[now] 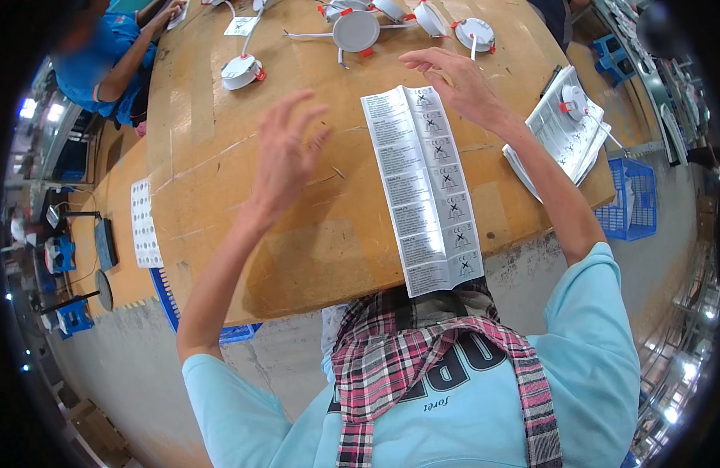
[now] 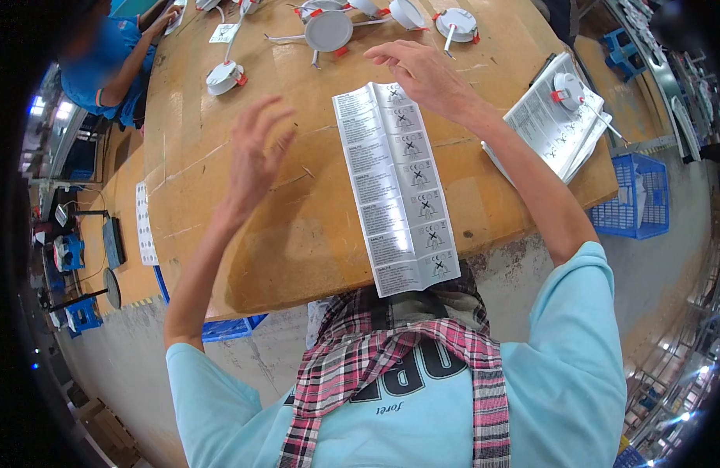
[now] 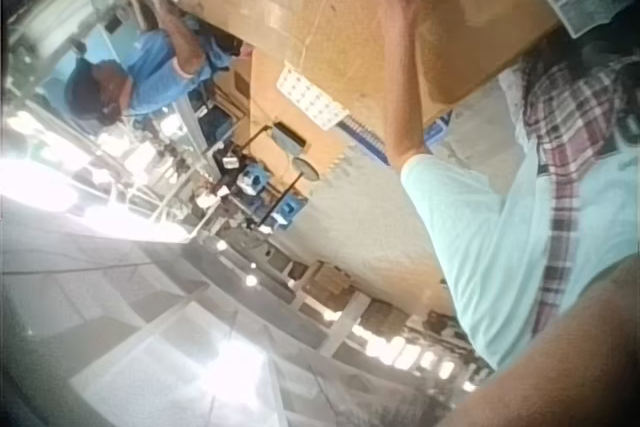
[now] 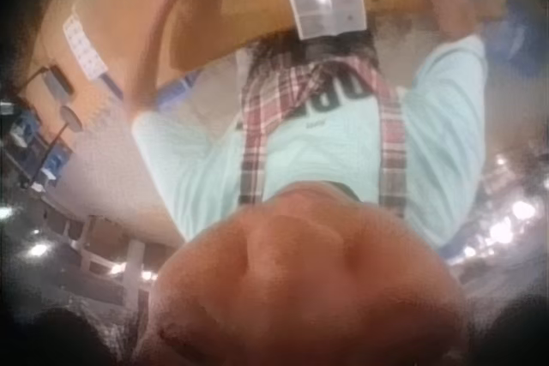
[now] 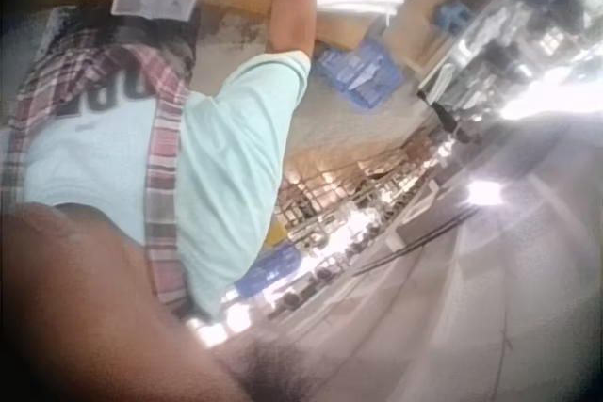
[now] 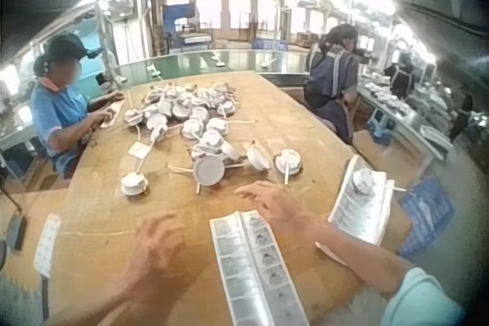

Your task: The recorder labels small LED light fixtures by peeling stickers from a sheet and applying them to the back of each unit, ensuring correct alignment with the wires.

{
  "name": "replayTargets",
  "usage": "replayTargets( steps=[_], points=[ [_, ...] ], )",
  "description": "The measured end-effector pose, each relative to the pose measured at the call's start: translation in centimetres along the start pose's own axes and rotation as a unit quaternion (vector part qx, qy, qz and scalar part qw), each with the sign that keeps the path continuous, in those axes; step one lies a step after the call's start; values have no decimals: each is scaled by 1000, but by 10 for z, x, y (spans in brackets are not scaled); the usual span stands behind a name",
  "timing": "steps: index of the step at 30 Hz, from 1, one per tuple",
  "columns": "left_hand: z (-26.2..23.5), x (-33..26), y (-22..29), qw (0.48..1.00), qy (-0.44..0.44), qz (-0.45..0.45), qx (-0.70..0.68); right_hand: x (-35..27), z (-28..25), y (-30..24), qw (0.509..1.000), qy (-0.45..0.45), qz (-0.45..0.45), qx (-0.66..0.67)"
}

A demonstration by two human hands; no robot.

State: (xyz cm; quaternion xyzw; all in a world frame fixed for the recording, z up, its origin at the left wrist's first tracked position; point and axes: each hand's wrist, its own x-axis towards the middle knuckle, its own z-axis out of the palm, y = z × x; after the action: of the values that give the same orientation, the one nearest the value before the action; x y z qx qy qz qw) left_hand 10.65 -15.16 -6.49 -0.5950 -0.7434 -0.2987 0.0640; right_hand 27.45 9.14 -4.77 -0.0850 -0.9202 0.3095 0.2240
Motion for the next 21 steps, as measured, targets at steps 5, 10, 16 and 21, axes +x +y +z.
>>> replayTargets(
  steps=[5, 10, 16, 21],
  points=[
    [12, -9, 32, 993, -83, 79, -32, -12, 11, 6, 995, 63, 73, 31],
    [20, 4, 15, 992, -47, -26, -118, -16, 33, 14, 971, 161, 133, 113],
    [26, 37, 12, 985, 5, -68, -158, -19, 48, 22, 957, 217, 131, 137],
    [45, 52, 28, 990, -23, -27, -133, -10, 55, 11, 953, 218, 134, 164]
  ],
)
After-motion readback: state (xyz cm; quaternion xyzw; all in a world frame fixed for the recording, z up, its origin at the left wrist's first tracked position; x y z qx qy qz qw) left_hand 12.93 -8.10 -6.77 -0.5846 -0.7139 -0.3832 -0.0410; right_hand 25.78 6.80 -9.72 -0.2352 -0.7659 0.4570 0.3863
